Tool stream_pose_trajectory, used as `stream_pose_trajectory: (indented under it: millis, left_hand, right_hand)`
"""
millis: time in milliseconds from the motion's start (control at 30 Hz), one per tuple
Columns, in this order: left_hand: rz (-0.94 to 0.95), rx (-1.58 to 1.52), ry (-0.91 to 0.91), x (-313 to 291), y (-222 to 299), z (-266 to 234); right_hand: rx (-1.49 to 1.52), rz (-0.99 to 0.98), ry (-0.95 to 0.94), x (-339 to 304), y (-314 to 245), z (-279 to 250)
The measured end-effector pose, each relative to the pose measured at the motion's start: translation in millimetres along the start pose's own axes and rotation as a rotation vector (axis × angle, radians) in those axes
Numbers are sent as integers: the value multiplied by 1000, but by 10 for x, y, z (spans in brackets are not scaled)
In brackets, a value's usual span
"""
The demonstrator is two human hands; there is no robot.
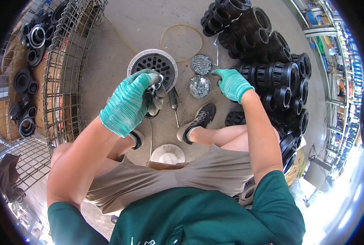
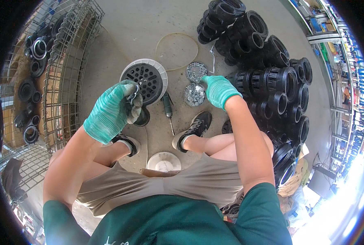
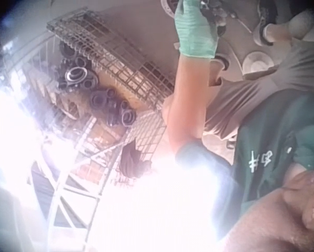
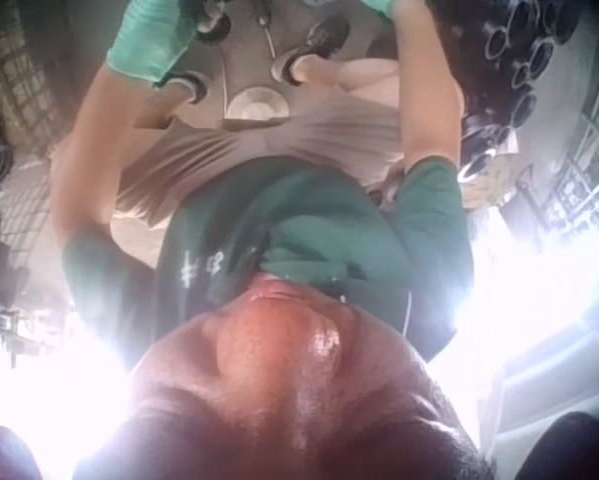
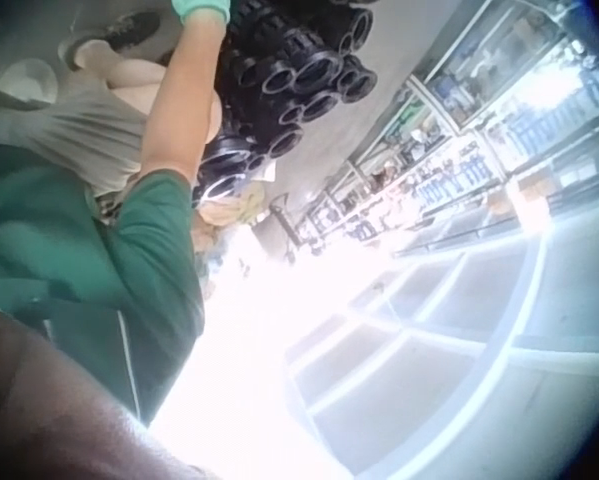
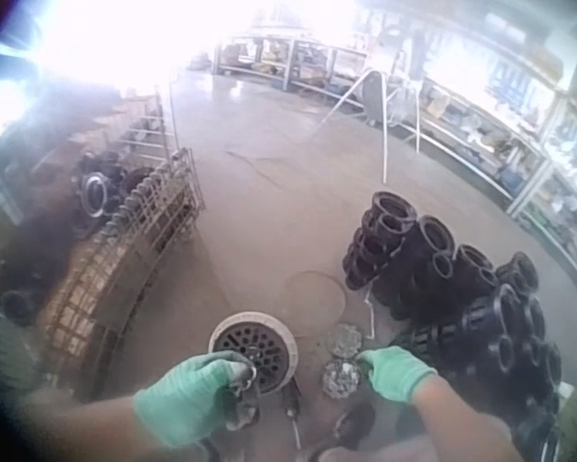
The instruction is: The person retrieves screws and washers from storage bins, carries them to a workstation, fits strainer plates onto pump housings, and fastens them using a pneumatic screwdriver.
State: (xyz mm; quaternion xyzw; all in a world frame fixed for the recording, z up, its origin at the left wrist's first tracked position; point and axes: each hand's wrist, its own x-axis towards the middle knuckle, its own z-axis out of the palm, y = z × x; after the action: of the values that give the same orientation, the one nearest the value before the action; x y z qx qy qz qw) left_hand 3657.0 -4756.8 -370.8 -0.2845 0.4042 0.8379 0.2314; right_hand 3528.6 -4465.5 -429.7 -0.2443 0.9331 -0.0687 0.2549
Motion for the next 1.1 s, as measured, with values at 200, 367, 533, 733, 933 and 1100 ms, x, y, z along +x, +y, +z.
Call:
stream_pose_trajectory:
  millis: [200,367,533,733,933,1100]
  left_hand:
    - [48,-123,-55,97,-81,-40]
    - [72,-202,-105,136,-135,-82]
    - [118,-186,-121,120,-147,-29]
    - [130,-199,-111,164,-187,-79]
    - [165,-269,-125,161,-262,15]
    - [158,-270,-108,148,-251,43]
  right_hand:
    - [431,-230,301,-57,-570,-125]
    - [549,-537,517,-252,-1118,-264]
    - [509,-632,553,-281,-1219,-278]
    - [308,-589,574,-310,-1325,-229]
    - [209,-459,532,-288,-1404,-236]
    - [194,-456,494,-285,-1411,-224]
